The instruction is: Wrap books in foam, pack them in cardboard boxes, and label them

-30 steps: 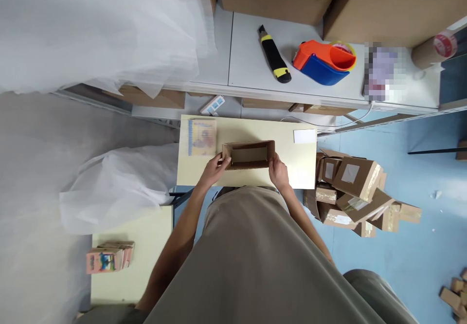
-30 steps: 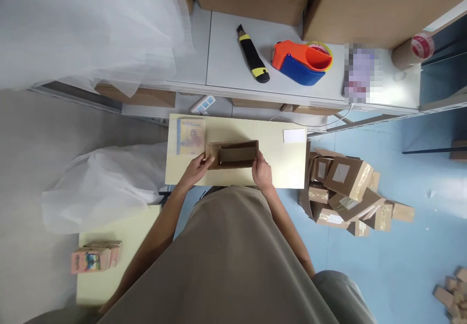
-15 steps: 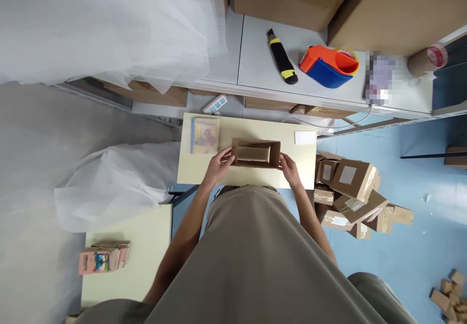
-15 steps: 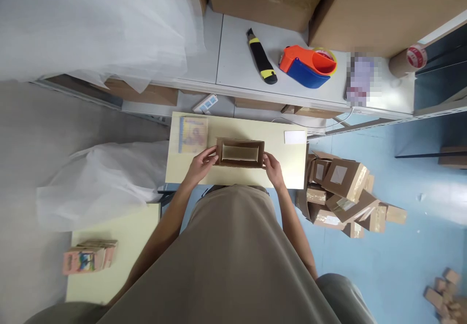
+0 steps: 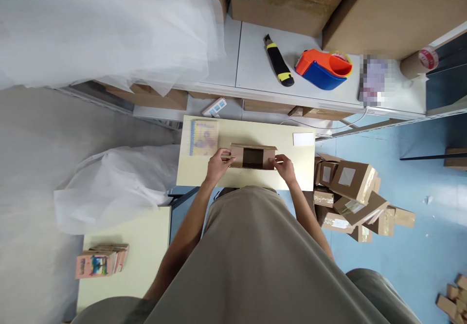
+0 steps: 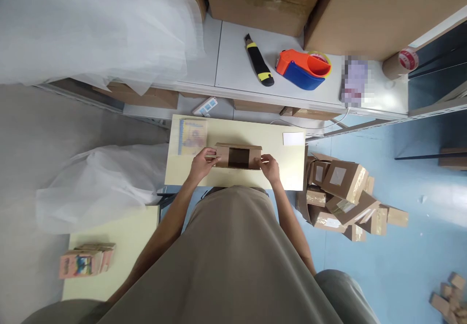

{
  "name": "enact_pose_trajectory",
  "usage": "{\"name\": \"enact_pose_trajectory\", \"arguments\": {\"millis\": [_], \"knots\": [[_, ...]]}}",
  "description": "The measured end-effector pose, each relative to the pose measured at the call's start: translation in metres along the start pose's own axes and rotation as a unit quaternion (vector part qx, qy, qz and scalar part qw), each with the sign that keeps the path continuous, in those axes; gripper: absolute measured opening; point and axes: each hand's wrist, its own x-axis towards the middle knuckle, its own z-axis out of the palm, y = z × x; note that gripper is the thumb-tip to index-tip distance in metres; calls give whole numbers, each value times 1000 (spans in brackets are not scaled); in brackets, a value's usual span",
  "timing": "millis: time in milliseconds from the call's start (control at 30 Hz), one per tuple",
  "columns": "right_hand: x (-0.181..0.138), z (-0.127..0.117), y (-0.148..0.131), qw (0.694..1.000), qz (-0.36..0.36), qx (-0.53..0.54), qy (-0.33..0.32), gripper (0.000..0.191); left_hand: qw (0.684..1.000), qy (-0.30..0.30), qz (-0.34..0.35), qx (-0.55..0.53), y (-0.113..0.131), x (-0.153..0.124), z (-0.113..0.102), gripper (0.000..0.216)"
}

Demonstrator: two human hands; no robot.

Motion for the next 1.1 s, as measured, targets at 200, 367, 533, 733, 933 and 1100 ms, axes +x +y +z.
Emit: {"name": "enact_pose_trajectory", "arguments": {"millis": [200, 367, 533, 733, 933, 1100], "knots": [[-18, -14, 5, 991, -75, 94, -63, 100, 993, -79, 11, -91, 3, -17, -14, 92], [-27, -20, -1, 987, -138, 41, -73, 106, 993, -100, 66, 8, 13, -27, -16, 106], [-20, -17, -2, 983, -175, -45, -29, 47, 983, -81, 128, 104, 16, -17, -11, 37], [-8, -5, 8, 987, -156, -22, 26, 34, 988, -11, 124, 94, 8, -6, 2, 14], [-14, 0, 22, 988, -149, -36, 25, 31, 990, -24, 116, 81, -4, -7, 4, 12], [-21, 15, 38, 988, -149, -37, 14, 36, 991, -22, 98, 89, -22, -12, 18, 12]]}}
